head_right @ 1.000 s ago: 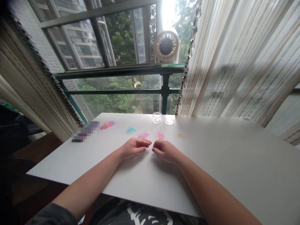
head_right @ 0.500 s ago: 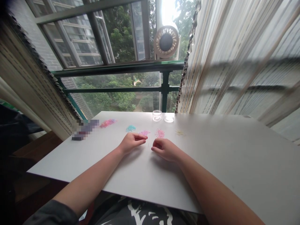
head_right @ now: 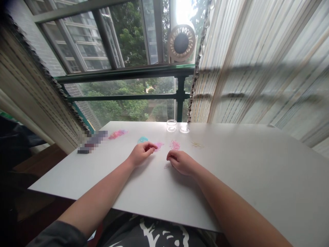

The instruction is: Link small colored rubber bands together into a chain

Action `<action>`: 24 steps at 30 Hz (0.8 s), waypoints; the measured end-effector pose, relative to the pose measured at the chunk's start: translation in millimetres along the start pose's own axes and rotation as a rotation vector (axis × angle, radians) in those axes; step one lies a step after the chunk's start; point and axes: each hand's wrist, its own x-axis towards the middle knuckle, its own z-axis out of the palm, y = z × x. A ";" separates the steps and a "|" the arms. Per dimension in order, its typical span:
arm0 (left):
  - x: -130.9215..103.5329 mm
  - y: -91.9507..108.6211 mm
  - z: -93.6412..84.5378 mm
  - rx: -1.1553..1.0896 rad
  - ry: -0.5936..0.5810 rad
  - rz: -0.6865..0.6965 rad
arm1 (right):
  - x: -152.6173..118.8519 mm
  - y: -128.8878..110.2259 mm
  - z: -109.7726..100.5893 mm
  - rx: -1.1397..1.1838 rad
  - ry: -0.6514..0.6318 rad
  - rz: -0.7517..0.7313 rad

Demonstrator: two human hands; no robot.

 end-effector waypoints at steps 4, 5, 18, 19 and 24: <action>-0.8 2.5 -2.6 0.062 -0.003 0.005 | -0.4 1.6 1.2 0.038 0.006 0.061; -1.8 4.1 -2.3 0.082 -0.017 0.017 | -0.7 1.8 1.3 0.052 0.009 0.069; -14.1 29.8 27.6 0.371 -0.230 0.237 | 0.4 -0.1 2.4 0.061 0.026 0.038; -14.3 30.2 28.3 0.375 -0.230 0.245 | 0.5 -0.1 2.4 0.060 0.025 0.032; -14.8 29.6 28.3 0.363 -0.236 0.258 | 0.6 -0.4 2.2 0.041 0.023 0.014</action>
